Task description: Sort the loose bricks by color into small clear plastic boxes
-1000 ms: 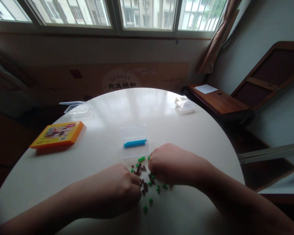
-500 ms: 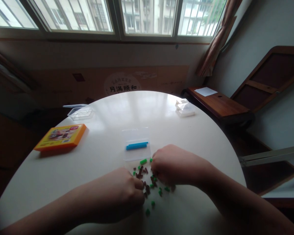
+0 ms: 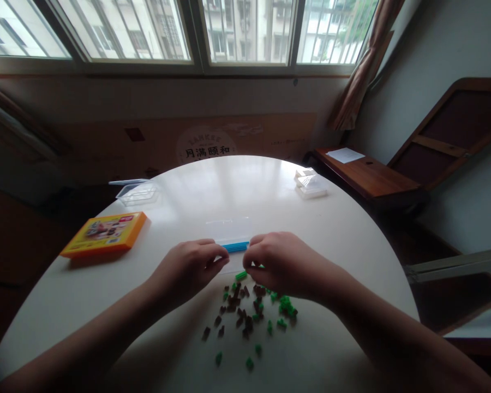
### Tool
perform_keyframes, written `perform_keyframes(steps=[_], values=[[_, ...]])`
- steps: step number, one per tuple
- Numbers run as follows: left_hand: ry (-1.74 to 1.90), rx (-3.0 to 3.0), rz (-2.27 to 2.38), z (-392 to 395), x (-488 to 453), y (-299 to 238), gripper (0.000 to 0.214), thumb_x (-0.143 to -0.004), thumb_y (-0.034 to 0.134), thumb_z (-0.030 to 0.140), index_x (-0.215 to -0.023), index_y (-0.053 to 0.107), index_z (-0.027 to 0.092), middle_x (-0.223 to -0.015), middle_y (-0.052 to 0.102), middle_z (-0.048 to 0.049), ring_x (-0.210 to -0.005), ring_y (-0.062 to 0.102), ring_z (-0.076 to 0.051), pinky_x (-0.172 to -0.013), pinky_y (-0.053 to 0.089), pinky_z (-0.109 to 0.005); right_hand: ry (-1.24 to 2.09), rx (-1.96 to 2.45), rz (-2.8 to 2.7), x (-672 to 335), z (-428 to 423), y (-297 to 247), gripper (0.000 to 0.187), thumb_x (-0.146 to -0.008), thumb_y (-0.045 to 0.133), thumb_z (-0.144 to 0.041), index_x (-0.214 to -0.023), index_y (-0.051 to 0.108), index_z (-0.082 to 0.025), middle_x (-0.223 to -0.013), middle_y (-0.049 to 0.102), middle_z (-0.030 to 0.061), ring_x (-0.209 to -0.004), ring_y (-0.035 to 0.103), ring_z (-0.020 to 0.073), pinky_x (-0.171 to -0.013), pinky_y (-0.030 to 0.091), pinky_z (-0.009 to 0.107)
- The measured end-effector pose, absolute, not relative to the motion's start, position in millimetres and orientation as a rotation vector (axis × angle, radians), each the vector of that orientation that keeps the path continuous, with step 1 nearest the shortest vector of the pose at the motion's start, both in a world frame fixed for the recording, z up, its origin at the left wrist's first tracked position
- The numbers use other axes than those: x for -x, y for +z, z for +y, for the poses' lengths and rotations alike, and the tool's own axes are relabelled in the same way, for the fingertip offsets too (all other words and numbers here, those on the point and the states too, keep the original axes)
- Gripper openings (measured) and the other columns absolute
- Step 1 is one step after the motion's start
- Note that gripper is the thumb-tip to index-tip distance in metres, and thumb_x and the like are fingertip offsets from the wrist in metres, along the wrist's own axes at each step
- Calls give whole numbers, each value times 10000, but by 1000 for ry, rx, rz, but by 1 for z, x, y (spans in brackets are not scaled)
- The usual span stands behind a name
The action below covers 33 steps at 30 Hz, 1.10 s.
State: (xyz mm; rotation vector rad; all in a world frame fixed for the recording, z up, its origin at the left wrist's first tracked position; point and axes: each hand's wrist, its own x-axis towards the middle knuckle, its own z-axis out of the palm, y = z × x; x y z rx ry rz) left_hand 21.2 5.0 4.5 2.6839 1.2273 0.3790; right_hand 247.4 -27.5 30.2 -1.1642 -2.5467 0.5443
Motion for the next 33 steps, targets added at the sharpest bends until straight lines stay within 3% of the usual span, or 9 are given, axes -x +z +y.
perform_keyframes(steps=[8, 18, 25, 33], values=[[266, -2634, 1295, 7, -27, 1, 188, -867, 570, 275, -845, 753, 239, -794, 712, -31, -685, 627, -181, -612, 416, -279, 322, 1414, -2412, -229, -11, 10, 153, -846, 580, -200, -819, 731, -195, -799, 658, 13, -680, 546, 120, -617, 348, 260], [193, -2600, 1305, 15, -29, 2, 211, -834, 564, 263, -814, 773, 248, -796, 733, -48, -735, 654, -204, -648, 468, -299, 417, 1556, -2512, -222, 1, 6, 196, -818, 583, -244, -869, 771, -265, -864, 720, 22, -787, 612, 170, -672, 378, 287], [257, -2536, 1238, 17, -26, -1, 183, -826, 597, 282, -835, 779, 267, -793, 739, -33, -713, 642, -187, -652, 458, -296, 458, 1505, -2447, -228, -3, 16, 167, -811, 632, -270, -909, 767, -267, -846, 690, 11, -750, 591, 150, -660, 385, 275], [418, -2558, 1274, 15, -10, 12, 189, -854, 567, 272, -857, 749, 219, -735, 696, -28, -604, 568, -140, -557, 395, -240, 422, 1526, -2459, -229, -15, 22, 228, -866, 571, -234, -971, 768, -284, -895, 664, 13, -712, 588, 127, -651, 398, 263]])
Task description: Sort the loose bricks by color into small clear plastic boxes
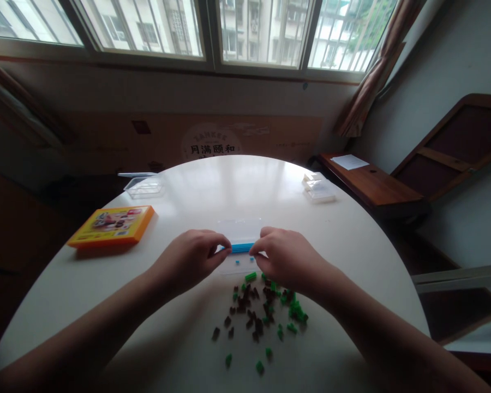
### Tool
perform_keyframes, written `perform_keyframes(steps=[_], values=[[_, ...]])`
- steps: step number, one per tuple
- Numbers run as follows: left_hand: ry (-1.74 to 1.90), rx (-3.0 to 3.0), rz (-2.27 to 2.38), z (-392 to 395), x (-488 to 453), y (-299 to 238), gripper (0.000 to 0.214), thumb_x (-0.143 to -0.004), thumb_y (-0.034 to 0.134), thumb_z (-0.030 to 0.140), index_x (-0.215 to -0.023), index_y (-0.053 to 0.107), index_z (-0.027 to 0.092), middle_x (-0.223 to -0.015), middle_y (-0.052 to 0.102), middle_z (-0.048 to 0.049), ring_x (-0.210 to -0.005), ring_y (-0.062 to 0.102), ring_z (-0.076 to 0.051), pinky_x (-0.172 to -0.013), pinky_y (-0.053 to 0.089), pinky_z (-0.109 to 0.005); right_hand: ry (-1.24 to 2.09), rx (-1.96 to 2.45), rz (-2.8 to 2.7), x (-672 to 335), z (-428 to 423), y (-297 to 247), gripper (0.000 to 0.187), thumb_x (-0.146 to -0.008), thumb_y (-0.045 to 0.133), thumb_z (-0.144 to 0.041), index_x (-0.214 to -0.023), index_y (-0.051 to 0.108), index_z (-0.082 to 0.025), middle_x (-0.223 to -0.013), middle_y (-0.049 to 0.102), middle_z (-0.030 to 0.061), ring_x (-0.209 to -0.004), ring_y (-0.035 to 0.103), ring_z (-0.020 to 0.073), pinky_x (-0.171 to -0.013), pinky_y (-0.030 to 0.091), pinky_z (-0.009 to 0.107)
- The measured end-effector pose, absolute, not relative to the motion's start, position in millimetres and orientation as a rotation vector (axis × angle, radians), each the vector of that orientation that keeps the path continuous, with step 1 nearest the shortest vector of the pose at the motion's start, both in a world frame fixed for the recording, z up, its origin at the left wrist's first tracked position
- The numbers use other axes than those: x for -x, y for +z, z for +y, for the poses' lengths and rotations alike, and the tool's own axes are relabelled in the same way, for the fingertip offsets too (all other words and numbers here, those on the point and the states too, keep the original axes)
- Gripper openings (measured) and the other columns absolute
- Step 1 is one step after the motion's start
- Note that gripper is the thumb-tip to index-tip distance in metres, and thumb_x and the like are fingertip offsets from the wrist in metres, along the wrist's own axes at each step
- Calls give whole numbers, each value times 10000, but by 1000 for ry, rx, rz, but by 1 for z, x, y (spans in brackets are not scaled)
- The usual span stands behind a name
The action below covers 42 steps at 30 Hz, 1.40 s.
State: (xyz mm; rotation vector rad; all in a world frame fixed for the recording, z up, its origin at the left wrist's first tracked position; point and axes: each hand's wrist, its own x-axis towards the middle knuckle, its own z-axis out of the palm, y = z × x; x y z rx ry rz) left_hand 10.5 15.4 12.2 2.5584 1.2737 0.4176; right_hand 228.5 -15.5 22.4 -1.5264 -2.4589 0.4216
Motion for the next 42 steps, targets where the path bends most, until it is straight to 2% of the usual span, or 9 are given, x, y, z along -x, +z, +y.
perform_keyframes(steps=[5, 16, 20, 23, 30, 34, 42], values=[[467, -2590, 1283, 17, -9, 9, 150, -828, 579, 224, -882, 719, 223, -767, 695, -16, -615, 574, -142, -558, 396, -241, 416, 1576, -2516, -224, -17, 19, 249, -881, 543, -238, -972, 769, -287, -895, 666, 20, -687, 578, 125, -621, 386, 255], [412, -2582, 1339, 13, -15, 1, 100, -826, 600, 249, -894, 670, 226, -786, 691, -9, -636, 592, -163, -561, 403, -261, 355, 1609, -2535, -225, -19, 19, 272, -868, 518, -213, -977, 759, -276, -910, 669, 20, -661, 561, 119, -598, 362, 251], [388, -2578, 1341, 13, -15, 2, 75, -831, 582, 248, -851, 650, 225, -768, 682, -4, -631, 580, -162, -554, 377, -260, 355, 1615, -2534, -223, -20, 17, 310, -862, 513, -191, -1013, 758, -308, -927, 668, 10, -667, 565, 117, -614, 371, 254], [381, -2564, 1363, 12, -15, 1, 81, -824, 589, 249, -893, 627, 229, -761, 677, 1, -624, 574, -165, -553, 362, -264, 344, 1617, -2550, -223, -19, 14, 313, -847, 520, -185, -990, 762, -322, -919, 671, -1, -664, 562, 116, -616, 367, 257], [354, -2541, 1387, 12, -16, -1, 106, -821, 599, 258, -926, 590, 242, -765, 671, 14, -615, 567, -162, -547, 341, -263, 167, 1695, -2539, -224, -16, 16, 279, -855, 519, -202, -897, 773, -309, -829, 646, -10, -575, 495, 89, -546, 297, 248], [340, -2544, 1389, 11, -16, -1, 85, -818, 597, 243, -903, 591, 237, -760, 673, 11, -623, 571, -163, -537, 322, -260, 24, 1754, -2479, -222, -19, 20, 284, -855, 517, -201, -914, 776, -302, -816, 643, 6, -591, 505, 100, -526, 253, 259], [314, -2541, 1426, 10, -18, 0, 69, -821, 596, 260, -884, 590, 235, -779, 680, 4, -651, 590, -173, -543, 332, -267, 62, 1768, -2497, -220, -22, 15, 297, -861, 508, -209, -919, 775, -324, -823, 637, -3, -588, 511, 92, -529, 268, 256]])
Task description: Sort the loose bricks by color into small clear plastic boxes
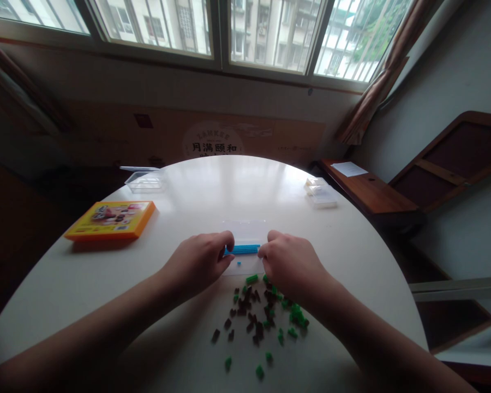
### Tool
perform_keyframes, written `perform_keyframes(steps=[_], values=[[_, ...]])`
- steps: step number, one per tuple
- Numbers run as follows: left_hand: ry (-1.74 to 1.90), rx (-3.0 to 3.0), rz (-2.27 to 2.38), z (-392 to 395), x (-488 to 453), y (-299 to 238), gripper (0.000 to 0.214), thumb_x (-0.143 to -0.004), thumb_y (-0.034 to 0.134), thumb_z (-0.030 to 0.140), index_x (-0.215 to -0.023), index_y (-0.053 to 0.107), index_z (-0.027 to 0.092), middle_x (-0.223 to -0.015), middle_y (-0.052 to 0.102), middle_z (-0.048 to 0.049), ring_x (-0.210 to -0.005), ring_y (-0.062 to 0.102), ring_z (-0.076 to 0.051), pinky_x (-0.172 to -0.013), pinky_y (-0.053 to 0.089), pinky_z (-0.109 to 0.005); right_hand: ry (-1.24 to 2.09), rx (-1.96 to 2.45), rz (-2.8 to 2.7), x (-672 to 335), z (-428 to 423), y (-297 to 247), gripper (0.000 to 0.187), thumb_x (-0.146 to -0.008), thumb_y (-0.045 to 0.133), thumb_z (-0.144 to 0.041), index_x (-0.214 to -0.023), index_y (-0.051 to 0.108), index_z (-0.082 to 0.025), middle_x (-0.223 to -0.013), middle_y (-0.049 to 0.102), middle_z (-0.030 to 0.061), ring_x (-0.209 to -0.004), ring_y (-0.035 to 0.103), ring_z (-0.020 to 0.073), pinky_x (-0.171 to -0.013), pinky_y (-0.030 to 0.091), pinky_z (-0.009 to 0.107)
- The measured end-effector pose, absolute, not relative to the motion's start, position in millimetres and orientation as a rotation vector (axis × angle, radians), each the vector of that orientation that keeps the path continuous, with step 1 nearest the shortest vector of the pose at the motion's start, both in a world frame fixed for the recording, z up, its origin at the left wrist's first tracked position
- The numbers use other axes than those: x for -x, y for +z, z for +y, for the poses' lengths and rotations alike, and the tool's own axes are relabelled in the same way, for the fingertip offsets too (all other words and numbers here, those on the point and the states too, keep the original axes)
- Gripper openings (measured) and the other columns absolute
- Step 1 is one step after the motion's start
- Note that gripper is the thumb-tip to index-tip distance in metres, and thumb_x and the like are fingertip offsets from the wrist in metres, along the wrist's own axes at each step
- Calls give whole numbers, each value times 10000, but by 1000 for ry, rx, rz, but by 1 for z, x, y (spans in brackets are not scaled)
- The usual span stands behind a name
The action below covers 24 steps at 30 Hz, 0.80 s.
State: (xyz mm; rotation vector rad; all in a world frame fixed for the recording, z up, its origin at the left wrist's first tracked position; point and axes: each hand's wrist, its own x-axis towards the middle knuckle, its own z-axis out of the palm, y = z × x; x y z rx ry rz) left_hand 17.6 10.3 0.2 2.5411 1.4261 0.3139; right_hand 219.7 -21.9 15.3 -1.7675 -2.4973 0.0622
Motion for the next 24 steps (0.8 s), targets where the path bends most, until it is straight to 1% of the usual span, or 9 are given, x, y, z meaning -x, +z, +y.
perform_keyframes(steps=[3, 9, 18, 24], values=[[313, -2550, 1427, 10, -18, 0, 61, -819, 597, 262, -873, 584, 237, -779, 682, 6, -665, 598, -183, -547, 339, -274, 33, 1789, -2506, -218, -21, 13, 295, -852, 508, -203, -902, 773, -322, -829, 633, -1, -595, 511, 99, -528, 256, 269], [300, -2570, 1395, 10, -17, -2, 44, -820, 573, 254, -857, 571, 230, -792, 683, -3, -681, 609, -192, -562, 369, -283, -116, 1884, -2509, -212, -23, 12, 261, -849, 503, -214, -811, 752, -285, -806, 609, 13, -620, 512, 129, -522, 203, 297], [312, -2594, 1386, 10, -17, -5, 37, -829, 545, 261, -847, 554, 231, -787, 677, -11, -684, 617, -202, -557, 373, -285, -170, 1936, -2519, -206, -23, 11, 246, -863, 483, -220, -810, 721, -255, -827, 603, 25, -643, 513, 143, -526, 194, 307], [322, -2592, 1373, 9, -17, -6, 47, -830, 540, 257, -858, 558, 224, -801, 679, -17, -695, 619, -199, -559, 378, -279, -171, 1935, -2498, -206, -21, 10, 250, -870, 476, -215, -853, 723, -250, -840, 603, 32, -671, 525, 142, -532, 196, 301]])
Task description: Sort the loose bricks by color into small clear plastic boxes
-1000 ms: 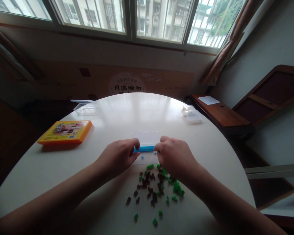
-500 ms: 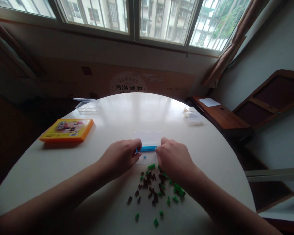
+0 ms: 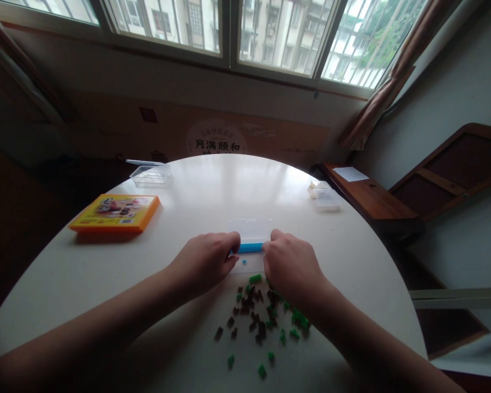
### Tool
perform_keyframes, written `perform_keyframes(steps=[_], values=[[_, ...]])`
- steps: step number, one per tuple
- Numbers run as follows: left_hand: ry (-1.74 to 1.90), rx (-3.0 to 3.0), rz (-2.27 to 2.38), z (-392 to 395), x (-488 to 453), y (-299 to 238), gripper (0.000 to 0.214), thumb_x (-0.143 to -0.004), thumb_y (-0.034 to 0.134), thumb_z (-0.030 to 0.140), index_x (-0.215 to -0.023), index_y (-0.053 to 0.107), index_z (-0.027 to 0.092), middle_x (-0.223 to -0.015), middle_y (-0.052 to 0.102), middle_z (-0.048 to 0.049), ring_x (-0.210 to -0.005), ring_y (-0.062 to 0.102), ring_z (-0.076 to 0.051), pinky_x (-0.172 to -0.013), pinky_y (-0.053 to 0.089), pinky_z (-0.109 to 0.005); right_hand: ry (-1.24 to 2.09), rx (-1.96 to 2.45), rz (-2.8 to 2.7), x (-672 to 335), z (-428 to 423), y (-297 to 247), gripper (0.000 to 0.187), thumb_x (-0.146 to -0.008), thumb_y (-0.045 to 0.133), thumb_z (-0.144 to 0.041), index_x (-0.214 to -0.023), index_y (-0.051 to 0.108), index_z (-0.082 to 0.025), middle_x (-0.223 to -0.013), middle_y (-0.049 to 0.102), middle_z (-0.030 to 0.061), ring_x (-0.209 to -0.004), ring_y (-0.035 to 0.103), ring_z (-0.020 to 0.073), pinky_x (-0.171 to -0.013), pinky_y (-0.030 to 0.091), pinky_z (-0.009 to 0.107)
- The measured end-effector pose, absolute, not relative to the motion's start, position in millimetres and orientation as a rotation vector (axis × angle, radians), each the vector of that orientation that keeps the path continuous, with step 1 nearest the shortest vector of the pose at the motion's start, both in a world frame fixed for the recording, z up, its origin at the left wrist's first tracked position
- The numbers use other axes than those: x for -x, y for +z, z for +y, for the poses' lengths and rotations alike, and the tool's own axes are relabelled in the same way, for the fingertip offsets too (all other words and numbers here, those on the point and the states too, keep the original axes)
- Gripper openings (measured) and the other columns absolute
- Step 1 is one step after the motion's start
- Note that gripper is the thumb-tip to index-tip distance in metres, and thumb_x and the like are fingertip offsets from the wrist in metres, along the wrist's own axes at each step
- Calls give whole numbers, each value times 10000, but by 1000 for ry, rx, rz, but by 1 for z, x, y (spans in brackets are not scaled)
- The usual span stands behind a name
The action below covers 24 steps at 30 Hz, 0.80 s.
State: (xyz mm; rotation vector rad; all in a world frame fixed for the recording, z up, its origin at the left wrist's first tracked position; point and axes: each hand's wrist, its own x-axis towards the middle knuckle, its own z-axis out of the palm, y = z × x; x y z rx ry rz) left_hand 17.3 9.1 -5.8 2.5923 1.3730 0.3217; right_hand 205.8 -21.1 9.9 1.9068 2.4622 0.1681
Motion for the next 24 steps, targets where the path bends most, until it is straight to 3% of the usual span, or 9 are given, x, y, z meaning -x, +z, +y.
perform_keyframes(steps=[24], values=[[394, -2585, 1280, 12, -19, -9, 70, -828, 499, 155, -789, 542, 193, -759, 649, -37, -664, 595, -194, -585, 408, -300, 134, -1926, 2496, -210, -21, 8, 239, -887, 470, -211, -902, 704, -258, -862, 599, 15, -643, 523, 128, -530, 224, 289]])
